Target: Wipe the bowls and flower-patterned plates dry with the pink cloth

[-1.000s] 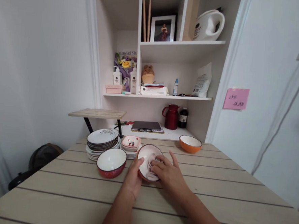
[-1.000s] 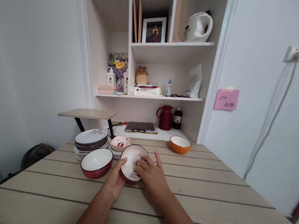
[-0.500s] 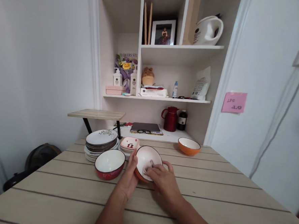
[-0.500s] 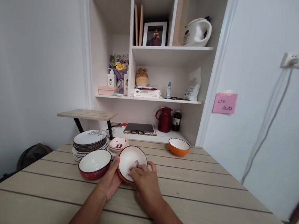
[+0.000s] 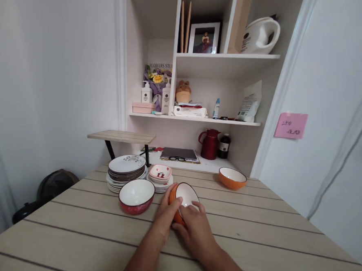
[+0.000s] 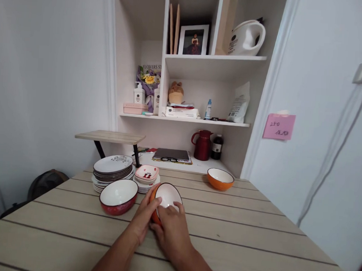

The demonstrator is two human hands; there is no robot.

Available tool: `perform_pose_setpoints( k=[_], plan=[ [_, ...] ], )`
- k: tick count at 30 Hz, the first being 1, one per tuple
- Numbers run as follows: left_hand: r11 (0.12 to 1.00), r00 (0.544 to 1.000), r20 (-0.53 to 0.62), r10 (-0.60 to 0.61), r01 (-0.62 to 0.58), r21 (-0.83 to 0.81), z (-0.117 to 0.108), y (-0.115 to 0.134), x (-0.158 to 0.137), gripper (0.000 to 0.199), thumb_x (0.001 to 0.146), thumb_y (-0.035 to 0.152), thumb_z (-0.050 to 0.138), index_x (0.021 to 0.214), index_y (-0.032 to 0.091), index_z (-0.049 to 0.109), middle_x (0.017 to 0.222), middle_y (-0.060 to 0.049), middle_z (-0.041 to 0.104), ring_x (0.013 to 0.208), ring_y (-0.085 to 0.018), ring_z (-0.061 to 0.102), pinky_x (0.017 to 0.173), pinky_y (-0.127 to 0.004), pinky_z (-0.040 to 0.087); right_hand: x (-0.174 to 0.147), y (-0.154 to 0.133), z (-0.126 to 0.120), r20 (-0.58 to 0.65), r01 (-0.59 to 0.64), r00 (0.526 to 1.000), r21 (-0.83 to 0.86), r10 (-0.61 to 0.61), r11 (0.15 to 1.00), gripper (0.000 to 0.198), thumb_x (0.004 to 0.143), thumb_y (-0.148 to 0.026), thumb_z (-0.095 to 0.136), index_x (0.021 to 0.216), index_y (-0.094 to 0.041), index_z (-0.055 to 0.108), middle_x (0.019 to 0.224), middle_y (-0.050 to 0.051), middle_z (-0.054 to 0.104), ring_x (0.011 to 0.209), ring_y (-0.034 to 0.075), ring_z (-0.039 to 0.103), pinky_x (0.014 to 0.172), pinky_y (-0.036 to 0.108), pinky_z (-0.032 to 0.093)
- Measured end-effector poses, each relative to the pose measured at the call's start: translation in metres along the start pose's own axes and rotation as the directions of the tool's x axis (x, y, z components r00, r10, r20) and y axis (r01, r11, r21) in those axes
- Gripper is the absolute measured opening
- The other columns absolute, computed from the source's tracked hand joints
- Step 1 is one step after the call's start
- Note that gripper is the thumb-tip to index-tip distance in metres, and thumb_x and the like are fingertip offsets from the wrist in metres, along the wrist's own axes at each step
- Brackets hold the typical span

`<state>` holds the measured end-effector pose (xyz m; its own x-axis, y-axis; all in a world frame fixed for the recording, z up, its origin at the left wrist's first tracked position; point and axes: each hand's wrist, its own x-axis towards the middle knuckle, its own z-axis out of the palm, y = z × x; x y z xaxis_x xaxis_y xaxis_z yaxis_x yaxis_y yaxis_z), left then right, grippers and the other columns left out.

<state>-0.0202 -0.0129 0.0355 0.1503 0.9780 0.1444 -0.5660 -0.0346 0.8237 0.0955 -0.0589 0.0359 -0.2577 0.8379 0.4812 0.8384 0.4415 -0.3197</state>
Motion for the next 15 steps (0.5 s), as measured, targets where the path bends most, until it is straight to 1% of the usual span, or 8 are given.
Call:
perform_pose_setpoints(
  k=[3, 5, 6, 8, 9, 11, 13, 15],
  plan=[
    [0.997, 0.998, -0.051, 0.032, -0.028, 0.076, -0.001, 0.000, 0.002, 0.051, 0.070, 0.022, 0.075, 0.119, 0.027, 0.067, 0.134, -0.007, 0.062, 0.124, -0.030, 0.056, 0.106, -0.038, 0.040, 0.000, 0.006, -0.015, 0.074, 0.071, 0.995, -0.005, -0.070, 0.997, 0.013, 0.088, -0.028, 0.063, 0.101, -0.025, 0.062, 0.098, 0.002, 0.074, 0.097, 0.022, 0.064, 0.111, 0.050, 0.024],
    [0.999, 0.996, -0.087, 0.034, -0.031, 0.041, -0.003, 0.001, 0.003, 0.052, 0.067, 0.022, 0.073, 0.118, 0.026, 0.067, 0.130, -0.008, 0.065, 0.119, -0.030, 0.058, 0.102, -0.040, 0.044, -0.001, 0.011, -0.028, 0.140, 0.131, 0.981, 0.007, -0.131, 0.991, 0.016, 0.091, -0.034, 0.059, 0.105, -0.028, 0.064, 0.104, 0.001, 0.074, 0.105, 0.023, 0.063, 0.115, 0.055, 0.015],
    [0.999, 0.994, -0.099, 0.034, -0.032, 0.021, -0.004, 0.002, 0.004, 0.052, 0.065, 0.022, 0.073, 0.117, 0.025, 0.067, 0.128, -0.008, 0.066, 0.118, -0.030, 0.059, 0.101, -0.040, 0.045, -0.002, 0.014, -0.034, 0.168, 0.155, 0.973, 0.023, -0.157, 0.988, 0.019, 0.093, -0.036, 0.055, 0.110, -0.031, 0.064, 0.112, 0.001, 0.073, 0.112, 0.024, 0.061, 0.116, 0.057, 0.011],
    [0.999, 0.993, -0.110, 0.037, -0.037, 0.001, -0.005, 0.004, 0.005, 0.054, 0.062, 0.022, 0.072, 0.116, 0.023, 0.068, 0.126, -0.008, 0.067, 0.117, -0.030, 0.059, 0.100, -0.039, 0.045, -0.004, 0.020, -0.041, 0.191, 0.163, 0.967, 0.050, -0.170, 0.985, 0.027, 0.099, -0.034, 0.044, 0.119, -0.035, 0.062, 0.126, 0.001, 0.069, 0.125, 0.025, 0.055, 0.116, 0.060, 0.008],
    [0.999, 0.993, -0.109, 0.039, -0.039, 0.001, -0.005, 0.005, 0.005, 0.055, 0.061, 0.021, 0.072, 0.115, 0.023, 0.068, 0.125, -0.008, 0.068, 0.116, -0.030, 0.060, 0.099, -0.039, 0.046, -0.004, 0.022, -0.042, 0.190, 0.153, 0.968, 0.054, -0.161, 0.987, 0.031, 0.100, -0.033, 0.040, 0.121, -0.037, 0.062, 0.129, 0.000, 0.068, 0.128, 0.025, 0.053, 0.116, 0.061, 0.009],
    [1.000, 0.995, -0.099, 0.031, -0.031, 0.006, -0.002, 0.007, 0.004, 0.056, 0.060, 0.020, 0.071, 0.116, 0.024, 0.068, 0.121, -0.008, 0.069, 0.113, -0.029, 0.062, 0.097, -0.039, 0.047, -0.003, 0.026, -0.038, 0.169, 0.115, 0.979, 0.024, -0.117, 0.993, 0.035, 0.100, -0.028, 0.038, 0.122, -0.037, 0.063, 0.128, 0.000, 0.069, 0.127, 0.025, 0.054, 0.115, 0.060, 0.012],
    [1.000, 0.998, -0.064, 0.006, -0.005, 0.014, 0.002, 0.008, 0.000, 0.058, 0.060, 0.018, 0.071, 0.117, 0.024, 0.067, 0.119, -0.007, 0.070, 0.109, -0.029, 0.064, 0.096, -0.039, 0.048, -0.001, 0.028, -0.030, 0.146, 0.094, 0.986, -0.055, -0.085, 0.994, 0.036, 0.095, -0.021, 0.046, 0.123, -0.035, 0.064, 0.124, 0.001, 0.071, 0.122, 0.026, 0.057, 0.112, 0.058, 0.018],
    [0.999, 1.000, -0.011, -0.016, 0.016, 0.030, 0.006, 0.010, -0.004, 0.059, 0.061, 0.017, 0.071, 0.119, 0.024, 0.065, 0.120, -0.008, 0.069, 0.110, -0.029, 0.063, 0.098, -0.038, 0.047, 0.002, 0.028, -0.023, 0.132, 0.102, 0.988, -0.151, -0.083, 0.983, 0.041, 0.087, -0.015, 0.054, 0.124, -0.031, 0.063, 0.123, 0.004, 0.072, 0.117, 0.028, 0.059, 0.107, 0.054, 0.026]
  ],
)
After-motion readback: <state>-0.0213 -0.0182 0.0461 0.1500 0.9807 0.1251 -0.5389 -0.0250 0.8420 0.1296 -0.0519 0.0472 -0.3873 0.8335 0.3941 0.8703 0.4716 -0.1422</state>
